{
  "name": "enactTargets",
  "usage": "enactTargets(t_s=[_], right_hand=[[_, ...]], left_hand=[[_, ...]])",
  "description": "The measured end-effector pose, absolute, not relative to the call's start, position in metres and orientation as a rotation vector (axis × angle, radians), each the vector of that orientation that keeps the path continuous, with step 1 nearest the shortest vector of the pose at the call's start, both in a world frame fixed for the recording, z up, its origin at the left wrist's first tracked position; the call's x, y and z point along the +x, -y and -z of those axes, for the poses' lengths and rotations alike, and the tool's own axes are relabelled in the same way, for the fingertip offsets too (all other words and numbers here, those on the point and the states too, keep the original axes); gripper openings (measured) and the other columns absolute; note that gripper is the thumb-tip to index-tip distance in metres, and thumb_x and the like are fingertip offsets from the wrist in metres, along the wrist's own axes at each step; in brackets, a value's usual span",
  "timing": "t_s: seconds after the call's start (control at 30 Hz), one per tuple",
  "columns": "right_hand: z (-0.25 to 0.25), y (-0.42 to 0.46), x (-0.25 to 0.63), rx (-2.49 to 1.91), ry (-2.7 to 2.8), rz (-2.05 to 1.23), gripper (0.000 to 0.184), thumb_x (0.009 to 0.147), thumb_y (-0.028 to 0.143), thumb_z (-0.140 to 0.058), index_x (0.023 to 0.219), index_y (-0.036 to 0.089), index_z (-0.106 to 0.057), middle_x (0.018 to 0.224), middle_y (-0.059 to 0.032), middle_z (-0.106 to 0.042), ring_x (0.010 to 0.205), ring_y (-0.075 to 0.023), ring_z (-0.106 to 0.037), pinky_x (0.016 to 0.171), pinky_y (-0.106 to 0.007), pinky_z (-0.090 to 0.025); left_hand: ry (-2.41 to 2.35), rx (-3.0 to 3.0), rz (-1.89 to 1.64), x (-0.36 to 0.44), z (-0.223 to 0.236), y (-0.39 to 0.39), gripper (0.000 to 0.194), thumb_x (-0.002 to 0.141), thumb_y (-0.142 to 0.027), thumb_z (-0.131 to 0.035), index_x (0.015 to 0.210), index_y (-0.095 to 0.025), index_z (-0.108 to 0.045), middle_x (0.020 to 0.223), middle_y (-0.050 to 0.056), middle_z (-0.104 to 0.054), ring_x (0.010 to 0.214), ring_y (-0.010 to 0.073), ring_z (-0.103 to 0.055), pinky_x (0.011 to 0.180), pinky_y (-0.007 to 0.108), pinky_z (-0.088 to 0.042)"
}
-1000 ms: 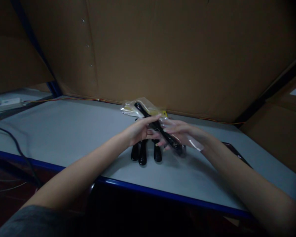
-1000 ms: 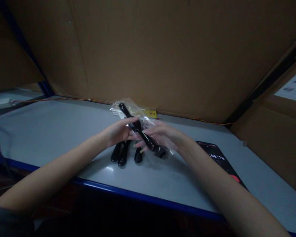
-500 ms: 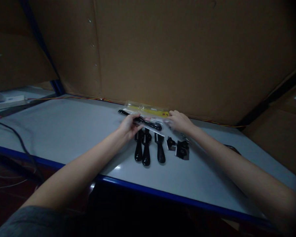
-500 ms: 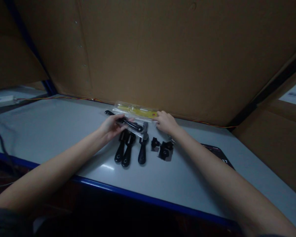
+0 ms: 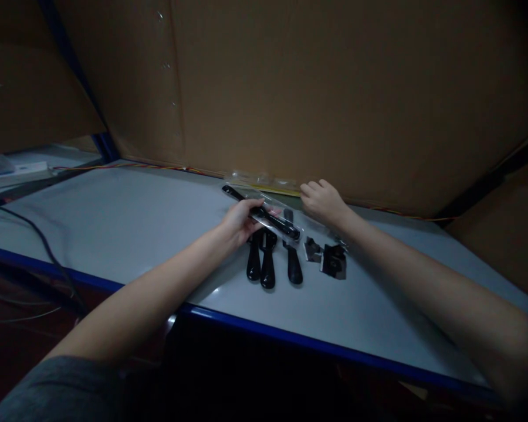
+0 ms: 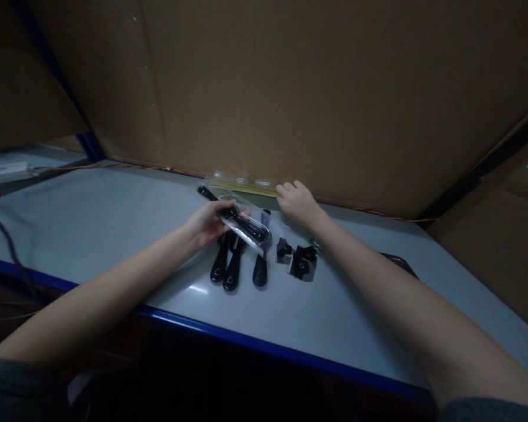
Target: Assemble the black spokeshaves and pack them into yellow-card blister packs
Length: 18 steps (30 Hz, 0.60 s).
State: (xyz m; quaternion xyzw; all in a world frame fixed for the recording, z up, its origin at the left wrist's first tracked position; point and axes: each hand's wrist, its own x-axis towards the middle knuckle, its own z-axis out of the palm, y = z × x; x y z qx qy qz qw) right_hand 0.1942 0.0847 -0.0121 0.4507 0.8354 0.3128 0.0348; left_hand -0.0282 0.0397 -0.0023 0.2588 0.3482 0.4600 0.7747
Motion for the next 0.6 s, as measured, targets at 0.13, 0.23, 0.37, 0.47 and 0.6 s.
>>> enactTargets(t_s=[0.13, 0.23, 0.37, 0.47, 0.6], right_hand=[[0.000, -0.075, 0.199, 1.557, -2.540, -1.108, 0.031, 0.088, 0.018, -0.031, 0.093, 0.012, -0.061, 0.100, -0.0165, -0.056, 0.093, -0.0271, -0.044, 0.072, -0.036, -0.027], [-0.012, -0.067, 0.204, 1.820, -2.570, -1.104, 0.029, 0.089, 0.027, -0.034, 0.095, 0.014, -0.059, 0.097, -0.0133, -0.059, 0.087, -0.0238, -0.049, 0.069, -0.033, -0.029], [-0.030, -0.053, 0.217, 2.118, -2.556, -1.013, 0.031, 0.090, 0.032, -0.032, 0.102, 0.015, -0.056, 0.091, -0.0119, -0.064, 0.070, -0.0198, -0.054, 0.059, -0.030, -0.029], [-0.040, -0.034, 0.233, 2.460, -2.620, -0.784, 0.033, 0.088, 0.039, -0.036, 0.103, 0.019, -0.058, 0.091, -0.0103, -0.066, 0.069, -0.0180, -0.055, 0.055, -0.028, -0.031], [-0.043, 0.001, 0.251, 2.685, -2.618, 0.191, 0.041, 0.078, 0.055, -0.046, 0.089, 0.021, -0.065, 0.080, -0.0068, -0.067, 0.062, -0.0148, -0.055, 0.048, -0.025, -0.033]], left_hand=[[-0.747, 0.533, -1.032, -0.028, 0.002, -0.042, 0.028, 0.079, -0.006, -0.048, 0.107, -0.003, -0.046, 0.077, 0.011, -0.062, 0.071, 0.0169, -0.064, 0.064, 0.027, -0.053], [-0.768, 0.537, -1.049, -0.029, 0.003, -0.045, 0.030, 0.080, -0.007, -0.047, 0.110, -0.003, -0.044, 0.079, 0.012, -0.063, 0.072, 0.0171, -0.064, 0.064, 0.028, -0.053], [-0.791, 0.561, -1.071, -0.031, 0.005, -0.047, 0.031, 0.081, -0.008, -0.046, 0.111, -0.003, -0.043, 0.079, 0.012, -0.063, 0.069, 0.0159, -0.064, 0.062, 0.026, -0.053], [-0.809, 0.555, -1.077, -0.031, 0.005, -0.048, 0.026, 0.082, -0.008, -0.044, 0.107, -0.004, -0.045, 0.076, 0.010, -0.063, 0.066, 0.0145, -0.064, 0.061, 0.024, -0.053], [-0.800, 0.520, -1.142, -0.032, 0.004, -0.049, 0.022, 0.082, -0.008, -0.044, 0.103, -0.009, -0.047, 0.072, 0.006, -0.062, 0.064, 0.0137, -0.064, 0.061, 0.025, -0.054]])
